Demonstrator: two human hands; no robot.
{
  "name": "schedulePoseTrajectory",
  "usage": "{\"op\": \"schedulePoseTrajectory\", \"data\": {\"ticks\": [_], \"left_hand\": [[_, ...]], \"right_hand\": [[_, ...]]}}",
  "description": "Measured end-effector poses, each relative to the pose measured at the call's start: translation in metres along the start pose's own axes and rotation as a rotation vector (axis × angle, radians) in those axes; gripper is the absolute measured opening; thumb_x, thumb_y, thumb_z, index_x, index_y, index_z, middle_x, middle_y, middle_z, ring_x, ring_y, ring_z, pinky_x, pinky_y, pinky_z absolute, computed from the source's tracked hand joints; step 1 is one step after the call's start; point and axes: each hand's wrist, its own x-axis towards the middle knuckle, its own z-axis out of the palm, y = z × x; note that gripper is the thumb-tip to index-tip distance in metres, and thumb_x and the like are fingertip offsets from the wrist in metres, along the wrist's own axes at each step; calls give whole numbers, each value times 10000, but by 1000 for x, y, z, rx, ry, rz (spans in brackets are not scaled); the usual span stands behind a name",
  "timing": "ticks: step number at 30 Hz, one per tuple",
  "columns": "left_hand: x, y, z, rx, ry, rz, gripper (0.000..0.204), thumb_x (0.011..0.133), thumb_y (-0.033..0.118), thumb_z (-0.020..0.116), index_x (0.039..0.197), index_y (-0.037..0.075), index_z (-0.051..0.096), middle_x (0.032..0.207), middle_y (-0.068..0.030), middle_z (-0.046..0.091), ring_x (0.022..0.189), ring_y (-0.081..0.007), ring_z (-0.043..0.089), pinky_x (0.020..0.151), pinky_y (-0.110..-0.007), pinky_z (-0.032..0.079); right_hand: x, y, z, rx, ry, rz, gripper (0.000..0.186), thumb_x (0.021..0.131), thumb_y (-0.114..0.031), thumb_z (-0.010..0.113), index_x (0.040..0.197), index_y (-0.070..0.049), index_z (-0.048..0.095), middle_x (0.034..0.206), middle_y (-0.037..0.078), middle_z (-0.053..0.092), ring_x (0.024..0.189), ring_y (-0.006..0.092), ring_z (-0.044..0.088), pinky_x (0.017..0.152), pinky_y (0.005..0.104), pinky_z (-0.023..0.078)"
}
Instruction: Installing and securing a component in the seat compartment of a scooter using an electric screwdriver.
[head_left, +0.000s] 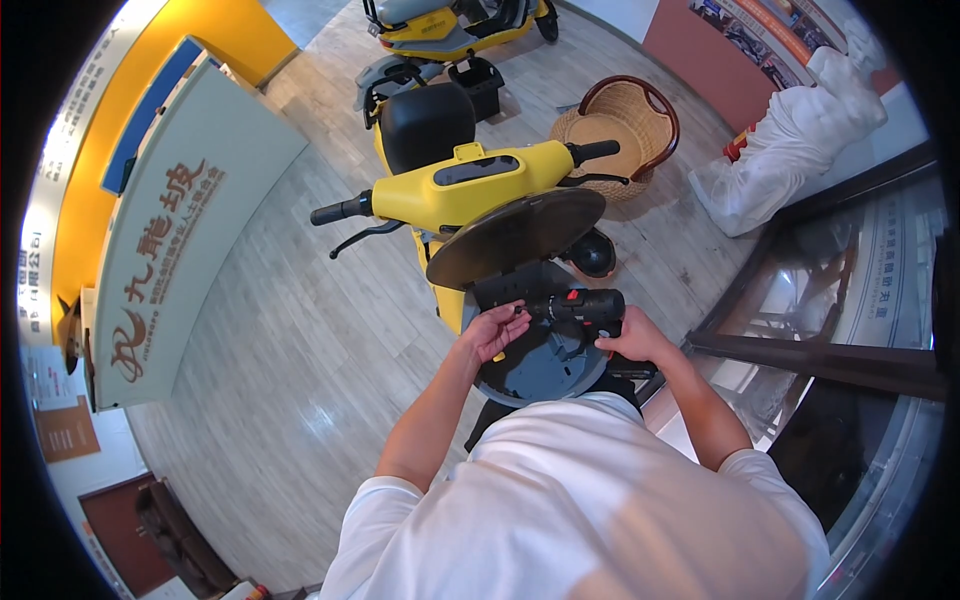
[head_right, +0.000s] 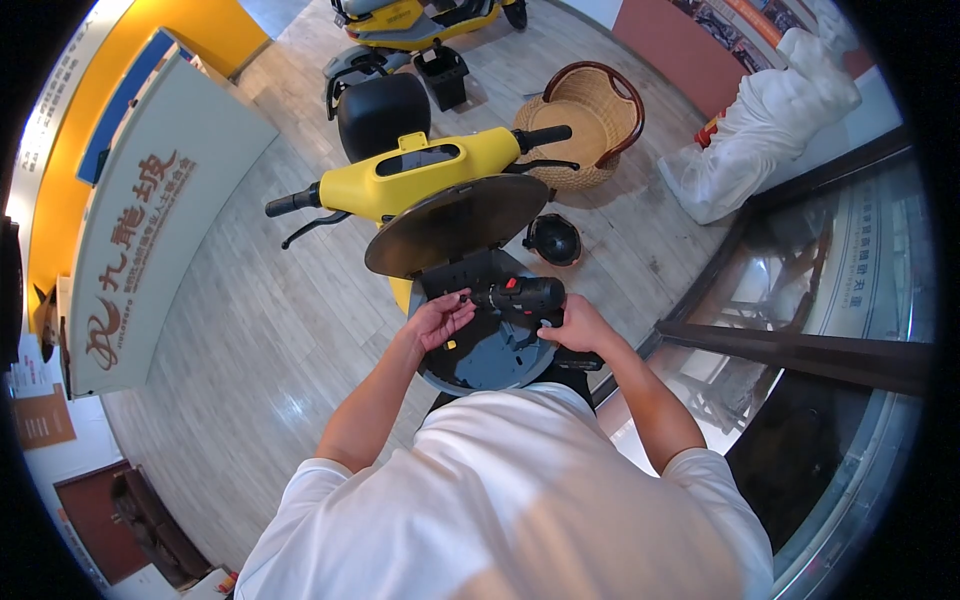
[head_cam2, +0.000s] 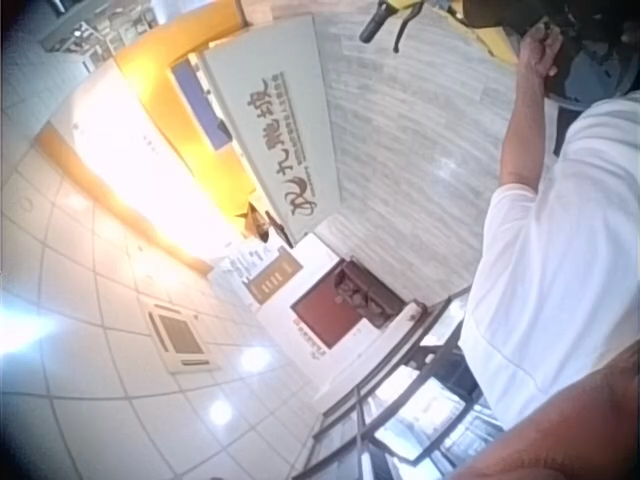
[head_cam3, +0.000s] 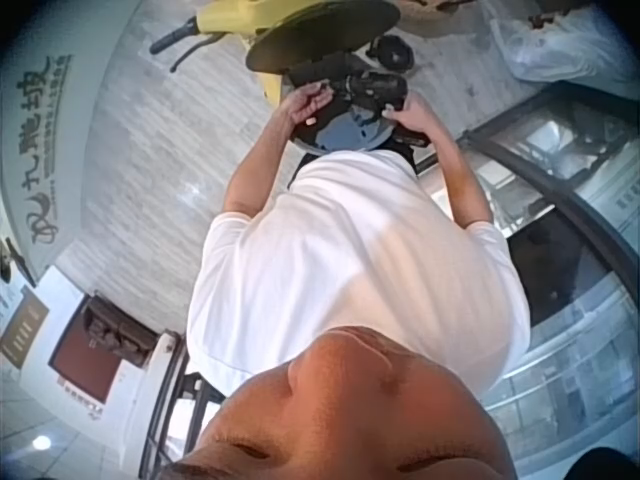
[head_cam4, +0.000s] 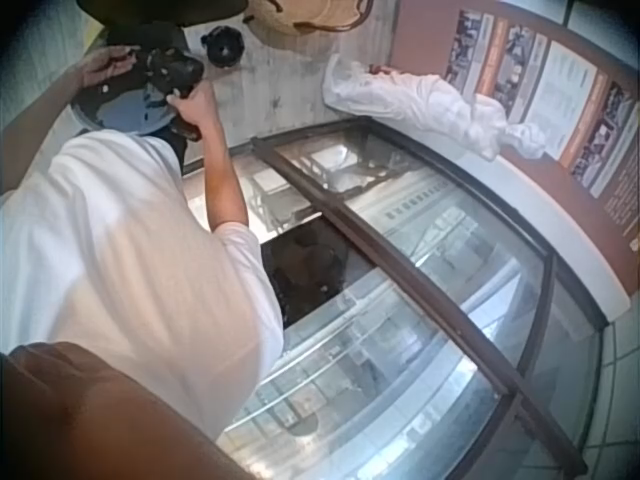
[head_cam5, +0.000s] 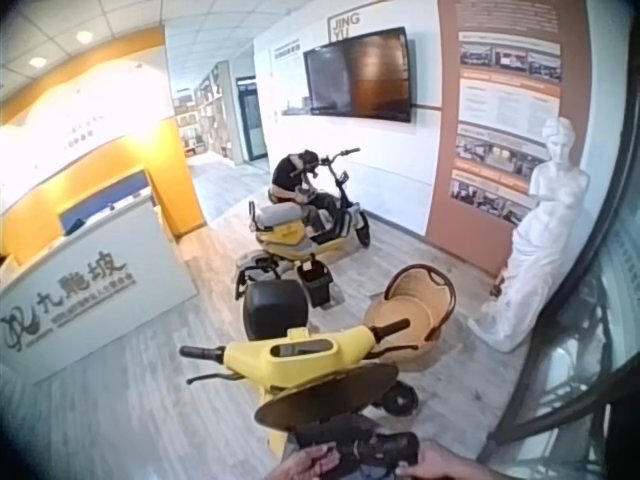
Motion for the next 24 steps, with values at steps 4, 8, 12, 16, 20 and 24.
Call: {"op": "schedulePoseTrajectory", "data": {"ticks": [4, 8, 12, 16, 20, 24], "left_hand": [[0, 0, 2, 12, 27, 0, 281, 977, 114, 456, 1225, -10, 501, 989, -124, 632, 922, -201, 657, 876, -345, 546], [2, -1, 0, 1, 35, -2, 259, 967, 117, 489, 1189, -13, 519, 1007, -131, 621, 935, -211, 652, 881, -351, 554], [5, -3, -3, -4, 34, 1, 261, 972, 123, 480, 1193, -12, 517, 988, -123, 622, 905, -202, 655, 875, -348, 557], [5, -3, -1, 36, 61, -5, 268, 974, 122, 471, 1202, -12, 512, 955, -109, 622, 870, -188, 655, 866, -344, 560], [4, -3, -3, 60, 81, -3, 285, 971, 119, 475, 1223, -12, 506, 947, -104, 619, 864, -183, 654, 862, -341, 561], [4, -3, -3, 85, 78, 12, 285, 972, 118, 475, 1225, -7, 513, 944, -103, 616, 873, -178, 650, 858, -335, 562]], "right_hand": [[-1, 1, 2, -44, 16, 21, 448, 655, -104, 762, 1085, -59, 645, 946, 165, 683, 868, 288, 639, 834, 362, 479], [1, 3, 4, -42, -4, 63, 444, 652, -124, 763, 1078, -72, 646, 930, 182, 675, 862, 322, 636, 814, 376, 484], [2, 3, 6, -61, 0, 55, 441, 651, -133, 761, 1073, -83, 645, 921, 188, 668, 863, 345, 631, 802, 392, 487], [4, 9, 6, -132, -3, -4, 441, 650, -148, 763, 1071, -97, 643, 918, 197, 660, 871, 367, 625, 790, 403, 490], [2, 1, 7, -180, 3, 25, 442, 652, -172, 769, 1066, -93, 635, 894, 204, 652, 865, 387, 616, 764, 417, 492], [-2, -18, 6, -343, 7, 65, 452, 671, -142, 755, 1096, -88, 612, 933, 183, 652, 892, 396, 604, 777, 445, 490]]}}
